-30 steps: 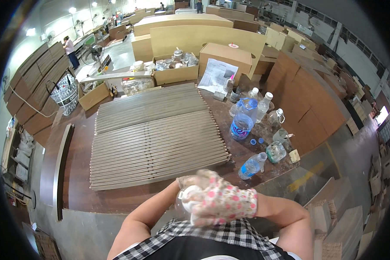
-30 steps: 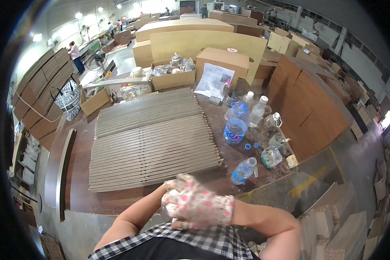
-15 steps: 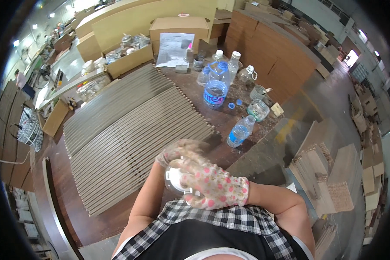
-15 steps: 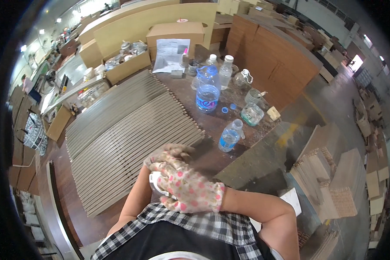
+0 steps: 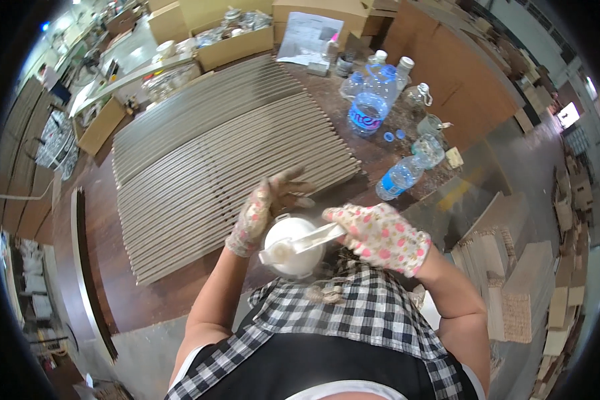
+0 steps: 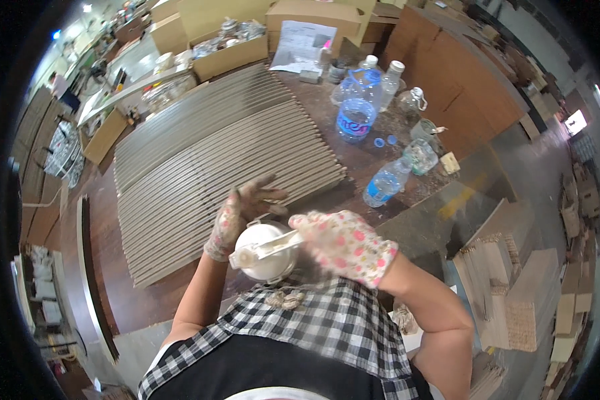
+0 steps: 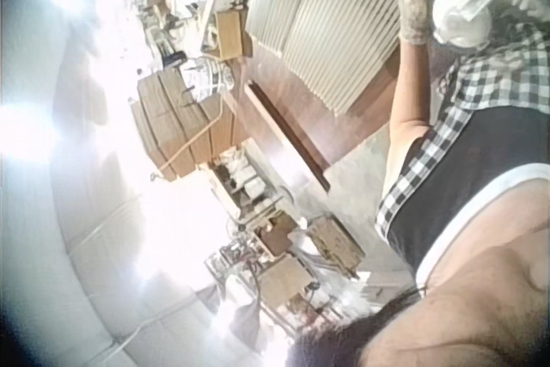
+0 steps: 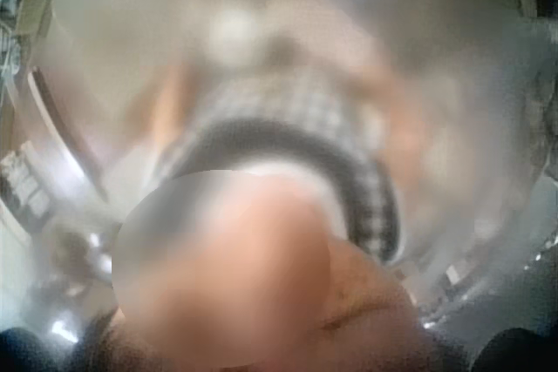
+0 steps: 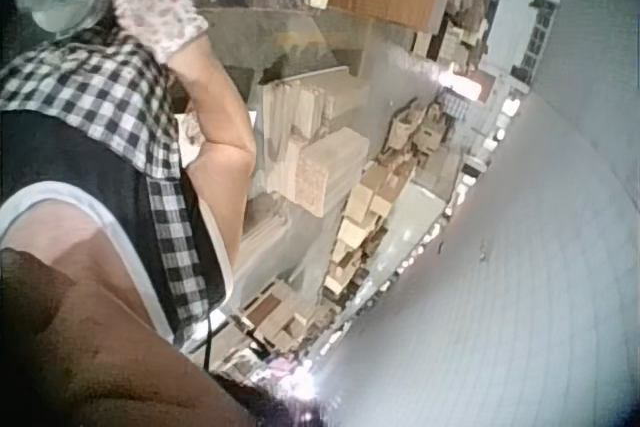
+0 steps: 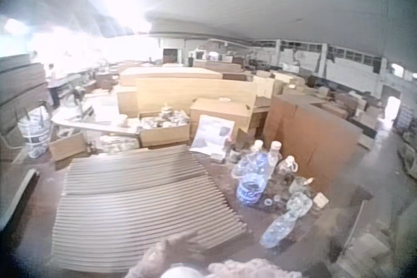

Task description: The person pours liquid from plastic bottles into a glass jar, wipes the jar with a cloth, stirs the contents with a stick, and replaces the lid.

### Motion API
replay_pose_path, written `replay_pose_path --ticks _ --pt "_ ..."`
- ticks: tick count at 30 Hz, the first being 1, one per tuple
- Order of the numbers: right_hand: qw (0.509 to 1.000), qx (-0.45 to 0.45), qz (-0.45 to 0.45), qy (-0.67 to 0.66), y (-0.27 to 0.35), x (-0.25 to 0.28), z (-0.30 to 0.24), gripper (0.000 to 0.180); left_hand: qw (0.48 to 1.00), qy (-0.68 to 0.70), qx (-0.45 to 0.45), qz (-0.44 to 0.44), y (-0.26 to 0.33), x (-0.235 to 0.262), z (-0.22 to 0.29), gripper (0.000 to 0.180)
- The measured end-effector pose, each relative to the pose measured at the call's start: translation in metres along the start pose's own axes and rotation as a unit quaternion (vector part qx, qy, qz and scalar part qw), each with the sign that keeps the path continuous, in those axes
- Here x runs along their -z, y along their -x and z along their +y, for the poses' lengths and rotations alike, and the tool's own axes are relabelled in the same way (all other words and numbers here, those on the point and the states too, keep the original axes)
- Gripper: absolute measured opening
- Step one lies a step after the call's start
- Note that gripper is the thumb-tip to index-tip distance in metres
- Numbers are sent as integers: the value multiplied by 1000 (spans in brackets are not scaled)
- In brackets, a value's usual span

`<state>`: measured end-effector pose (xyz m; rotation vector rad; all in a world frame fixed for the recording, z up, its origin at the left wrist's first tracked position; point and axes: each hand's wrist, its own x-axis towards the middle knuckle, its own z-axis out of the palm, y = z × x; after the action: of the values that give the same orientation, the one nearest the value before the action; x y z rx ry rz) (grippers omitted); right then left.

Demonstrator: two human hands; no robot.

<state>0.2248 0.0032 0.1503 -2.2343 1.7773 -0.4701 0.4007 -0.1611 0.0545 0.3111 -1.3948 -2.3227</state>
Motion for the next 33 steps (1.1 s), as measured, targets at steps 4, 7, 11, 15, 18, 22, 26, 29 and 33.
replay_pose_path --ticks 4,7,11,15,18,22,26,29,33 --pt "998 66 -2 -6 -17 -3 29 41 998 -35 47 -36 1 -9 4 92" --pt "981 163 44 -94 -50 -11 44 46 997 32 75 13 -4 7 -17 64" --pt "956 152 -40 -247 -100 -11 1 41 995 -90 -29 17 6 22 -25 50" --pt "968 195 -131 -87 -85 2 -46 44 997 -16 77 25 5 -18 22 71" --pt "967 252 -3 34 -68 0 -59 52 994 -12 105 41 1 1 12 67" --pt "965 252 49 48 -42 3 -47 22 995 -97 33 -8 1 13 2 63" --pt "981 130 135 44 -30 5 -31 40 997 -42 18 55 6 20 -10 64" --pt "977 -14 179 -112 -7 -7 -36 49 996 29 -23 80 9 25 -21 63" --pt "994 -2 104 -33 -11 -17 -68 63 992 24 -45 116 8 22 -20 77"
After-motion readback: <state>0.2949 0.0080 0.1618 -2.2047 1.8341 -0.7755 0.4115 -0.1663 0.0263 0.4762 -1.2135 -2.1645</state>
